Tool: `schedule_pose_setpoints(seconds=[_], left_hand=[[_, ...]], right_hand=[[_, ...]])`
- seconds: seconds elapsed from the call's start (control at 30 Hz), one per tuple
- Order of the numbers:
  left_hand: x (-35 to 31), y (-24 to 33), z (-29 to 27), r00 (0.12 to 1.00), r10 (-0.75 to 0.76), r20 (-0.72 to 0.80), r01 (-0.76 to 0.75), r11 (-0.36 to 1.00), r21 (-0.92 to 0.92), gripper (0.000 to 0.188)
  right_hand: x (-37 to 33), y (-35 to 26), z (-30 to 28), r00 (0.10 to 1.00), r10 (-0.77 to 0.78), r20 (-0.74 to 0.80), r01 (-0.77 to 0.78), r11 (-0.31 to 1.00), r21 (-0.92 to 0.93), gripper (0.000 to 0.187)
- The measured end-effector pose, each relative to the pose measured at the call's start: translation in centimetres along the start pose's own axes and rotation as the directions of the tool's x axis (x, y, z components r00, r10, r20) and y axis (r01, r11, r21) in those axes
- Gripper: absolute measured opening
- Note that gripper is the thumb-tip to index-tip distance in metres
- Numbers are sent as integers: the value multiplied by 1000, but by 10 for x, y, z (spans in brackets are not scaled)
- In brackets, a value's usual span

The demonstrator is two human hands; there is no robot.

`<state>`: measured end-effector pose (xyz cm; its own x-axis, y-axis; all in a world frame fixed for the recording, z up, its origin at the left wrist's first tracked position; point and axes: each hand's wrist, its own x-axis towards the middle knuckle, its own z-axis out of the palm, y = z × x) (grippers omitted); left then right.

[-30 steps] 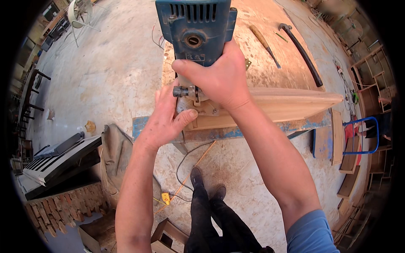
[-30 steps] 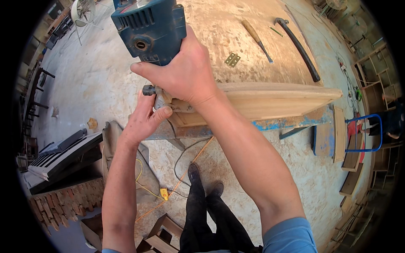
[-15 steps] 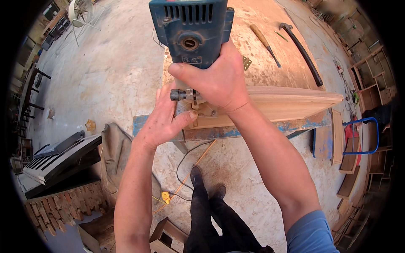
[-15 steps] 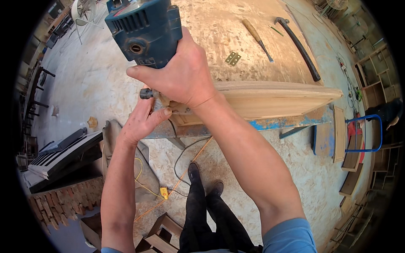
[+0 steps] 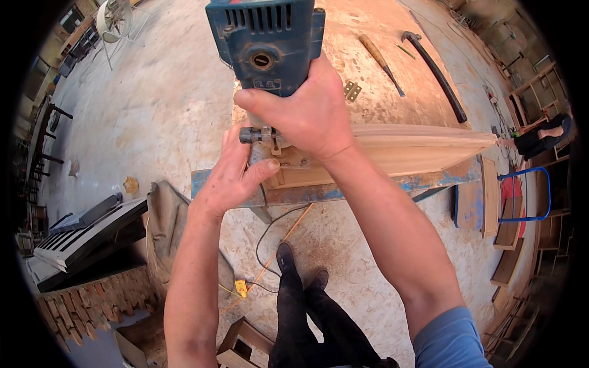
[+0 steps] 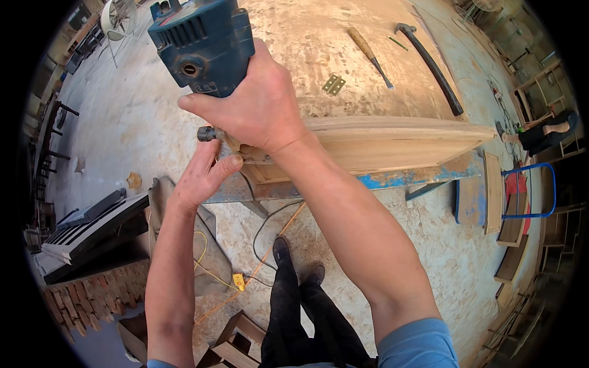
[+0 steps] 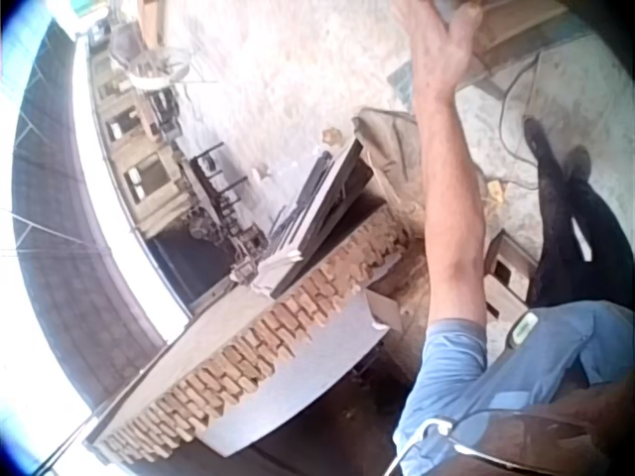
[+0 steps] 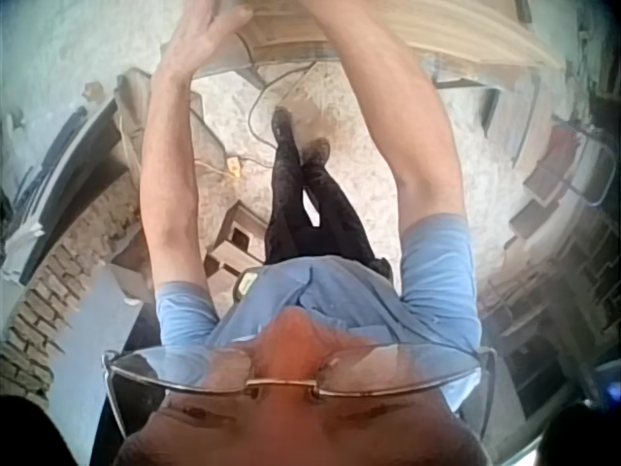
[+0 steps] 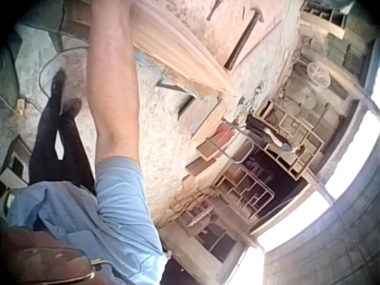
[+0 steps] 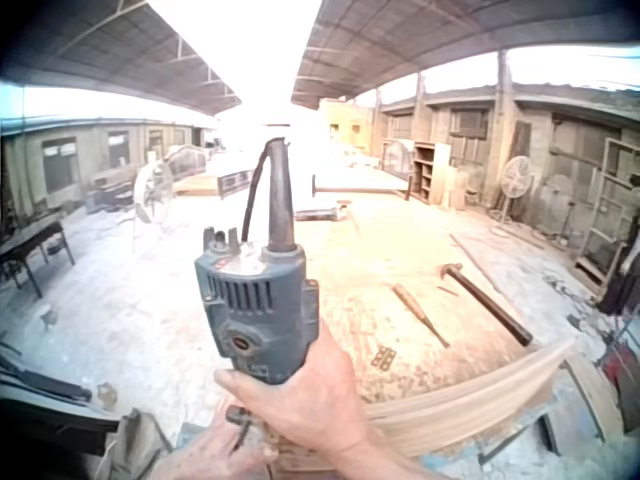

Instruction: The person hammers nails into a wooden frame using a hammer and then uses a handheld electric router to shape the edges of the wood. The person works at a workbench in a workshop.

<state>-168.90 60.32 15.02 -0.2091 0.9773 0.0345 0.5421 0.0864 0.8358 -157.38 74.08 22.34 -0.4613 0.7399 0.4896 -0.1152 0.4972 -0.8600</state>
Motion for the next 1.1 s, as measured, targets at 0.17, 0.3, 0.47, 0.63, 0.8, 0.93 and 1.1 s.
schedule_pose_setpoints(seconds=[0.17, 0.3, 0.47, 0.63, 0.8, 0.93, 1.1], left_hand=[[0, 1, 0, 999, 32, -25, -33, 999, -30, 77], [1, -1, 2, 998, 47, -42, -50, 996, -73, 76], [0, 5, 1, 1000, -4, -31, 4, 1000, -7, 74], [-1, 3, 1, 998, 19, -53, -19, 1000, -8, 71], [-1, 3, 2, 997, 21, -70, -23, 1000, -21, 70], [0, 3, 3, 994, 35, -105, -39, 999, -37, 67], [1, 4, 3, 994, 27, -106, -30, 999, -29, 66]], right_hand=[[1, 4, 1, 999, -29, -17, 28, 1000, -7, 69], [1, 5, 1, 998, -57, -22, 56, 998, -27, 70], [1, 4, 0, 997, -75, -30, 73, 996, -57, 68], [1, 5, 1, 995, -94, -45, 91, 994, -59, 68], [2, 7, 2, 992, -104, -69, 100, 993, -62, 68], [3, 7, 3, 994, -92, -54, 88, 994, -61, 68], [4, 9, 3, 992, -111, -63, 107, 992, -71, 67]])
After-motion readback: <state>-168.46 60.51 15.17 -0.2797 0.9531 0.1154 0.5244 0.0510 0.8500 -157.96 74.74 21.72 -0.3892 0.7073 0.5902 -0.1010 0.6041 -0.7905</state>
